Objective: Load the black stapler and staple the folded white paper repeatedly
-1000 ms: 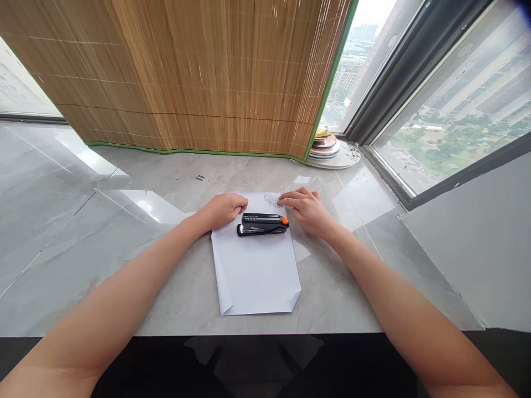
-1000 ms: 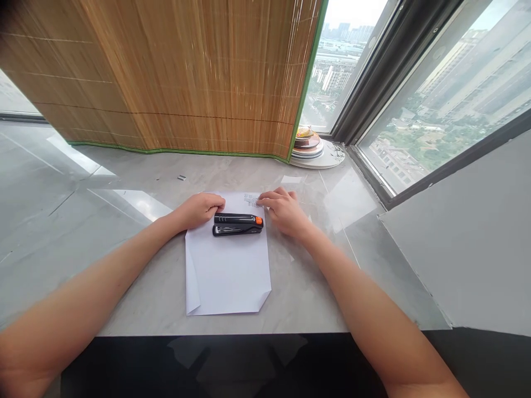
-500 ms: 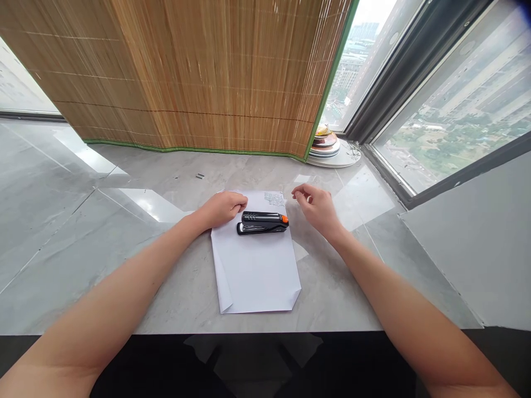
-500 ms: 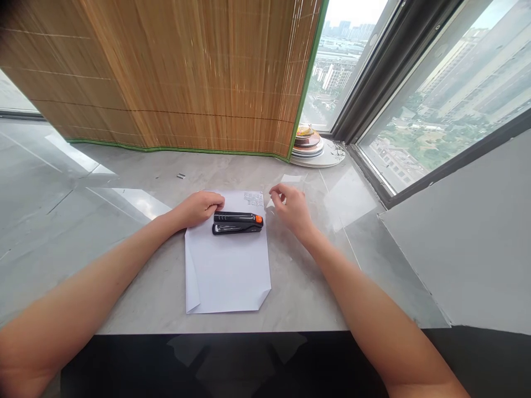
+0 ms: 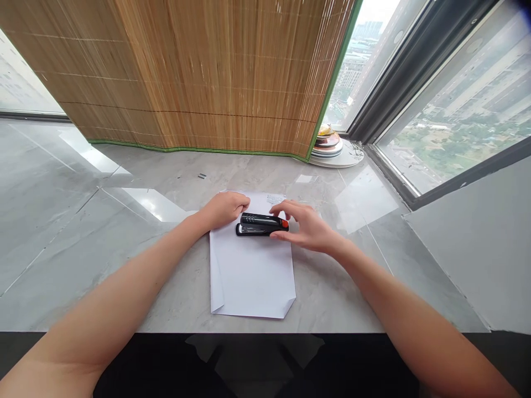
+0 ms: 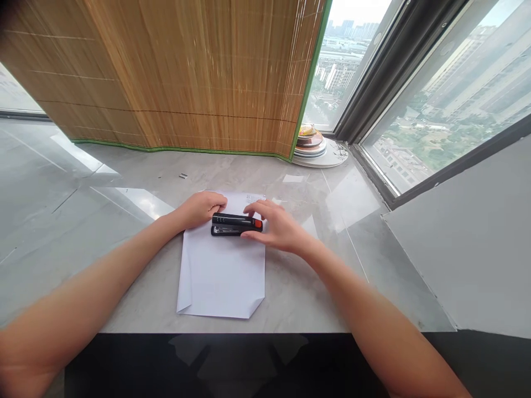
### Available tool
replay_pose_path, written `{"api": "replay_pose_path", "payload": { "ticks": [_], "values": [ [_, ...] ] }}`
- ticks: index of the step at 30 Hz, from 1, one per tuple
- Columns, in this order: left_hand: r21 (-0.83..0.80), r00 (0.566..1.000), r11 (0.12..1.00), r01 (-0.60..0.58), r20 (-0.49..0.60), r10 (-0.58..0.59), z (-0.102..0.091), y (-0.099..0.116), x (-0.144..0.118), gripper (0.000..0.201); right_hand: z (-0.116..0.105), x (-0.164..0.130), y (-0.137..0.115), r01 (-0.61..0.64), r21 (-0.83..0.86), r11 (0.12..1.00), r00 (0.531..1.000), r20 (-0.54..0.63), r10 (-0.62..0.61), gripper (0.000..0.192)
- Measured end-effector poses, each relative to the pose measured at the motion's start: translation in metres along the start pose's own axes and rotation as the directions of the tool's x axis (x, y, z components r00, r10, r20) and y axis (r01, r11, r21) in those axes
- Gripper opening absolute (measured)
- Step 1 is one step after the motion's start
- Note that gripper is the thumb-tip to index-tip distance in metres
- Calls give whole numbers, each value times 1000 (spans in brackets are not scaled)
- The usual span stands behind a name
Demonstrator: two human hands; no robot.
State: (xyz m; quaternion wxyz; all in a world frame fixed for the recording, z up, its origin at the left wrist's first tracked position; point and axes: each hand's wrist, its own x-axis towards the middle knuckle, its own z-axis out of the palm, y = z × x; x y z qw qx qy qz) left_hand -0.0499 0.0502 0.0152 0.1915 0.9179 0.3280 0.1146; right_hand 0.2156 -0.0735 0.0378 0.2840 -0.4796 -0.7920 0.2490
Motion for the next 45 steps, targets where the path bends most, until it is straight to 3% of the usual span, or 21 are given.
{"api": "replay_pose_path", "payload": {
  "ticks": [2,5,9,14,20,22,25,27,30,33,36,38,40,42,43,45],
  "values": [
    [36,1000,999,23,2,-23,0,4,0,23,-11,0,1,-137,169,976,990,-18,142,24],
    [68,998,996,57,9,-58,-1,10,0,25,-22,0,4,-342,414,843,934,54,353,13],
    [83,995,992,94,22,-96,-1,14,0,25,-21,0,8,-446,531,720,893,219,392,12],
    [53,993,992,112,26,-114,-2,11,0,23,-14,1,4,-484,591,645,869,242,430,22],
    [-190,984,967,167,-36,-177,-4,-4,1,18,-18,0,0,-485,543,685,870,220,441,29],
    [-279,981,946,164,-57,-187,-5,-9,2,17,-17,0,1,-449,520,727,887,161,432,28],
    [-356,978,923,149,-85,-191,-5,-11,3,15,-8,2,2,-284,435,854,950,6,313,23],
    [-384,977,912,144,-93,-193,-5,-11,4,14,4,4,3,-153,316,936,985,-27,171,29],
    [-418,973,896,149,-98,-208,-4,-10,4,12,24,4,1,-45,136,990,998,-34,50,37],
    [-484,952,863,143,-171,-254,-4,-6,1,12,32,1,-3,-36,67,997,992,-121,44,25],
    [-689,857,719,93,-312,-409,-9,1,-1,11,24,-2,-7,-5,29,1000,947,-320,14,21],
    [-863,804,504,32,-278,-527,-12,8,-1,9,15,-2,-6,30,-85,996,874,-480,-68,17],
    [-977,816,213,17,-109,-567,-13,13,0,9,8,-1,-2,90,-255,963,784,-578,-227,18],
    [-995,865,-47,91,102,-492,-12,15,2,19,5,0,5,166,-397,903,722,-574,-385,27],
    [-981,884,-134,142,186,-430,-11,16,3,26,4,1,9,200,-445,873,713,-546,-441,33],
    [-949,902,-223,224,288,-322,-8,15,3,38,6,1,17,240,-511,825,731,-464,-500,40]
  ]
}}
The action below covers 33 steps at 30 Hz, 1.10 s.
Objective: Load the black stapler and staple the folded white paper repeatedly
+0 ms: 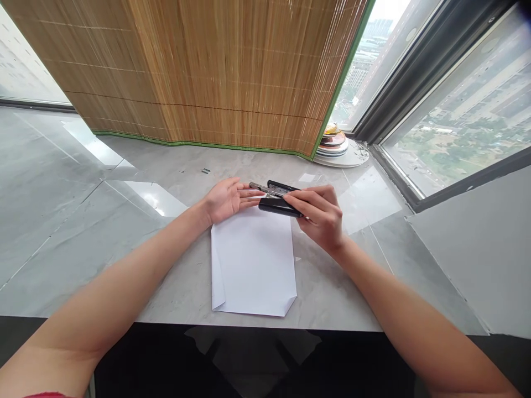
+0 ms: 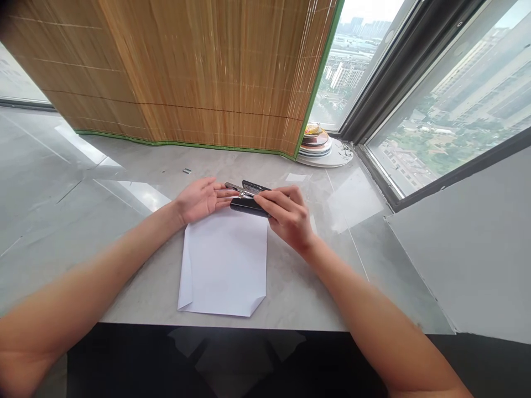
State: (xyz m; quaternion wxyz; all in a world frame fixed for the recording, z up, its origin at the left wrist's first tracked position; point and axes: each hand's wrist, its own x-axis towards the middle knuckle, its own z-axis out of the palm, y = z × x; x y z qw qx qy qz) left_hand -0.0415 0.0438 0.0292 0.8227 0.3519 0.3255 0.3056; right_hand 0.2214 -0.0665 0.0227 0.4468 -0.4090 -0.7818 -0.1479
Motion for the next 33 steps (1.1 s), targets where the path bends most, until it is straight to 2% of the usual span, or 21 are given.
{"api": "replay_pose_path", "payload": {
  "ticks": [3,5,7,11,14,16,18,20,22,24,28,31,33],
  "values": [
    [-13,999,999,41,28,-41,-1,-1,0,47,5,-6,3,93,-28,995,993,82,-90,44],
    [-8,999,999,39,21,-39,-1,-1,0,43,7,-8,2,140,-21,990,986,98,-137,45],
    [-14,999,999,31,11,-31,-1,-1,-1,34,8,-7,-1,128,-19,992,989,78,-126,47],
    [-61,997,998,20,-79,-25,0,0,-1,25,6,0,-5,-82,-58,995,994,-71,78,40],
    [-105,988,994,-21,-156,4,-3,2,1,21,1,6,-6,-311,-9,950,939,-155,306,23],
    [-124,980,990,-63,-195,38,-4,4,2,19,-1,8,-7,-453,134,882,883,-71,464,17],
    [-138,978,987,-80,-204,51,-3,6,1,19,-1,7,-11,-579,289,762,811,115,573,21],
    [-152,983,987,-60,-180,32,-2,7,0,24,3,5,-17,-676,374,635,736,308,603,25],
    [-136,987,989,-64,-152,43,1,8,-1,28,9,4,-25,-725,392,567,689,446,572,27],
    [-71,985,990,-121,-132,111,3,8,-3,30,14,3,-31,-726,386,570,681,521,514,26],
    [164,964,953,-256,-35,265,2,3,-3,21,18,2,-33,-662,328,674,713,552,431,21],
    [357,947,880,-312,39,319,-1,-1,-3,26,18,2,-30,-599,281,750,737,559,380,19],
    [473,929,808,-352,73,363,-3,-2,-4,36,16,3,-28,-574,293,765,752,558,350,22]
  ]
}}
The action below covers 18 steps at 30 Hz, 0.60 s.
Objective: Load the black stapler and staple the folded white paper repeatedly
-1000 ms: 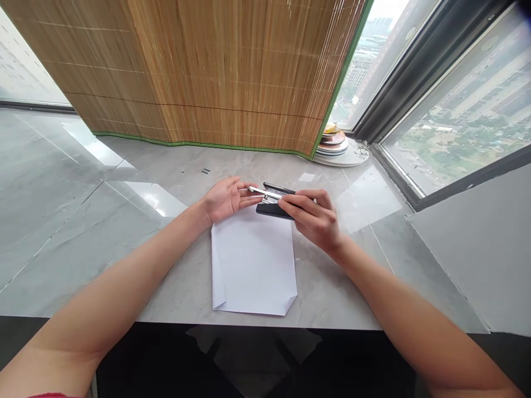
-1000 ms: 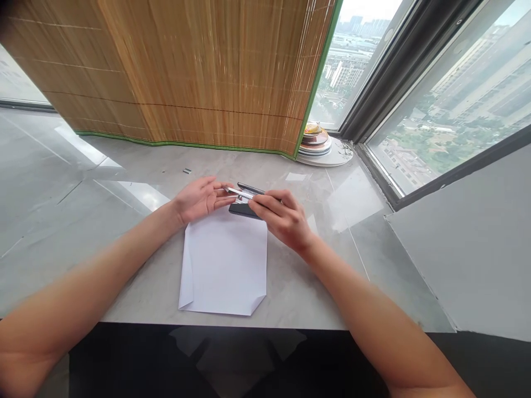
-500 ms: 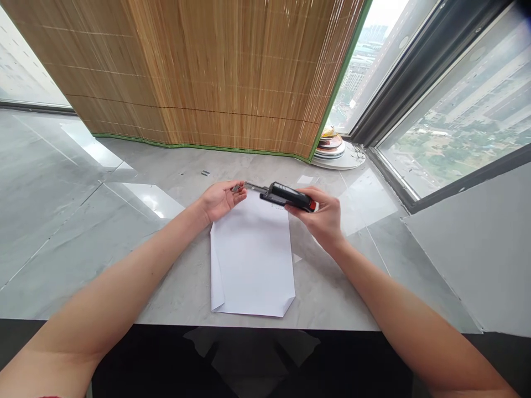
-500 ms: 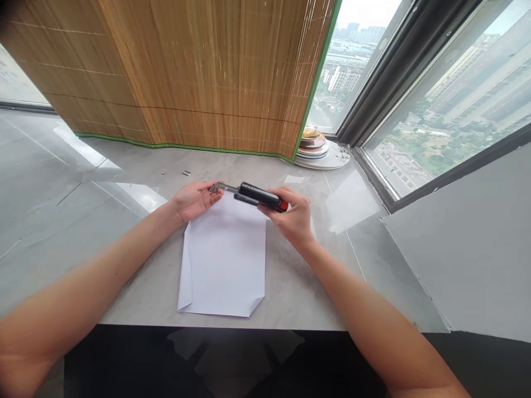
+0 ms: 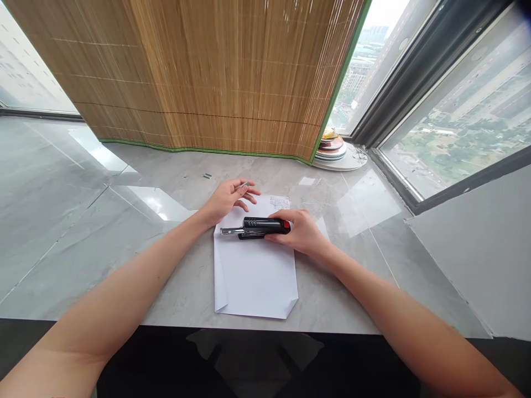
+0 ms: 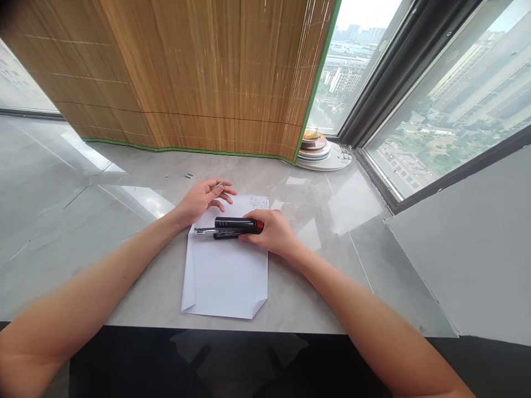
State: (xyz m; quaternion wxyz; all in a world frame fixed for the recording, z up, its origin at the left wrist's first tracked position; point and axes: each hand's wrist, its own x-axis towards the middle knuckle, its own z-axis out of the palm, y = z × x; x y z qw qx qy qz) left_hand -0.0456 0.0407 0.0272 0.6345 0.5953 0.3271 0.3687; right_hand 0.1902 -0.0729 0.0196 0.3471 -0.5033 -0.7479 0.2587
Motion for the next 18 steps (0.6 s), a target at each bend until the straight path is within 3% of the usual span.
{"api": "replay_pose_path", "payload": {
  "ticks": [5,8,11,18],
  "values": [
    [289,984,941,-174,84,156,1,5,-8,42,-9,1,-2,161,61,985,982,-105,-154,37],
    [390,971,890,-236,131,200,3,7,-12,37,-12,2,-3,261,8,965,964,-55,-260,42],
    [431,961,861,-271,173,216,3,7,-12,36,-10,2,-2,294,-13,956,956,4,-294,41],
    [421,961,867,-266,190,203,5,10,-13,34,-7,3,-2,254,86,963,967,-48,-251,37]
  ]
}}
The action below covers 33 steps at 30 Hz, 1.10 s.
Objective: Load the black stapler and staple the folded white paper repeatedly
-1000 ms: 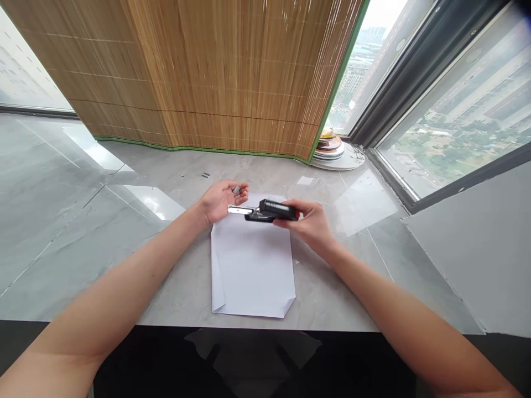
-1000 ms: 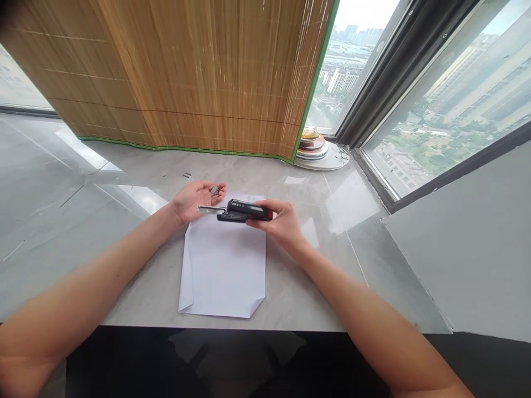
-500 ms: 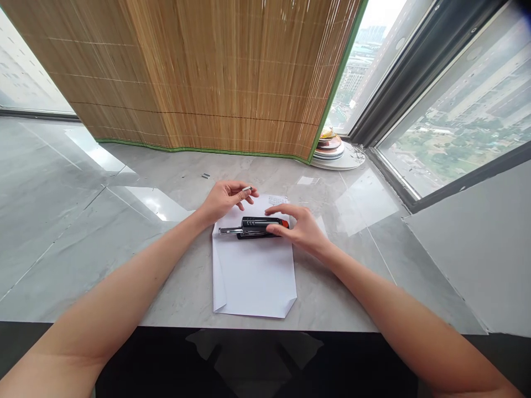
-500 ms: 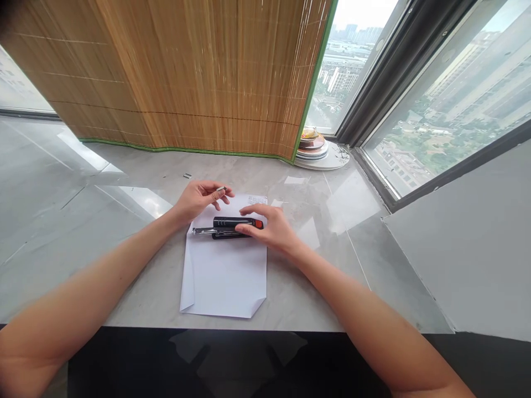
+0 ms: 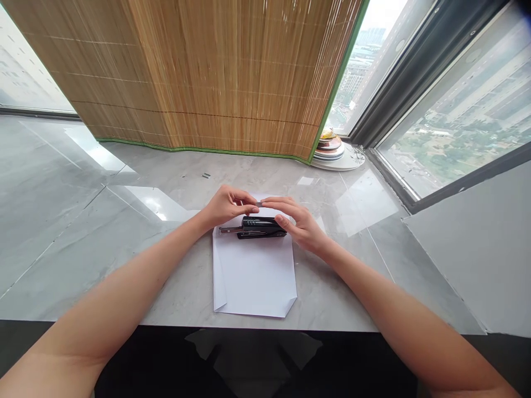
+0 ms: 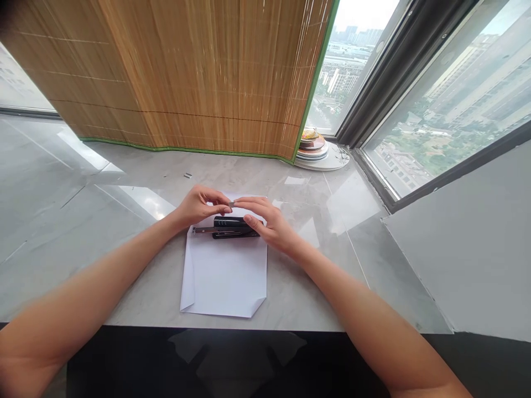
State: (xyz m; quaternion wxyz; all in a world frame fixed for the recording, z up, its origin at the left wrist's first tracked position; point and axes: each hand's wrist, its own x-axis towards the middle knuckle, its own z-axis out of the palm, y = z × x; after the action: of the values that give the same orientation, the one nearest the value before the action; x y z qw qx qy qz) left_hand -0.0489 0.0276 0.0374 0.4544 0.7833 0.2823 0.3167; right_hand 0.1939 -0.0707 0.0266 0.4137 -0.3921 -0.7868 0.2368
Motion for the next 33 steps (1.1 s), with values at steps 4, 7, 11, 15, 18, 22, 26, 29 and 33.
{"api": "replay_pose_path", "payload": {
  "ticks": [4,7,11,15,18,22,26,29,33],
  "values": [
    [51,973,998,44,-228,-31,-17,-9,1,43,-11,4,9,-72,45,996,993,-95,76,37],
    [303,827,926,225,-562,-17,-48,-28,1,34,-34,5,33,-231,-8,973,935,-277,219,38],
    [592,817,686,423,-577,-5,-86,-58,1,44,-72,-2,74,-553,-124,824,766,-465,444,39],
    [675,897,613,410,-422,-136,-94,-75,2,47,-91,-11,97,-727,-73,683,619,-500,605,47],
    [660,878,603,449,-452,-158,-93,-76,2,35,-94,-14,104,-759,-69,647,591,-490,641,45],
    [629,834,588,510,-529,-157,-91,-69,2,22,-93,-11,103,-722,-146,677,623,-562,544,33],
    [495,819,748,441,-563,-110,-78,-58,6,10,-71,1,71,-488,-247,837,756,-600,263,23],
    [240,843,929,282,-524,-121,-59,-48,8,9,-35,7,31,-152,-202,967,952,-292,88,28],
    [-49,901,983,175,-396,-180,-37,-35,8,26,8,4,-3,121,-142,982,984,146,-100,52]
  ]
}}
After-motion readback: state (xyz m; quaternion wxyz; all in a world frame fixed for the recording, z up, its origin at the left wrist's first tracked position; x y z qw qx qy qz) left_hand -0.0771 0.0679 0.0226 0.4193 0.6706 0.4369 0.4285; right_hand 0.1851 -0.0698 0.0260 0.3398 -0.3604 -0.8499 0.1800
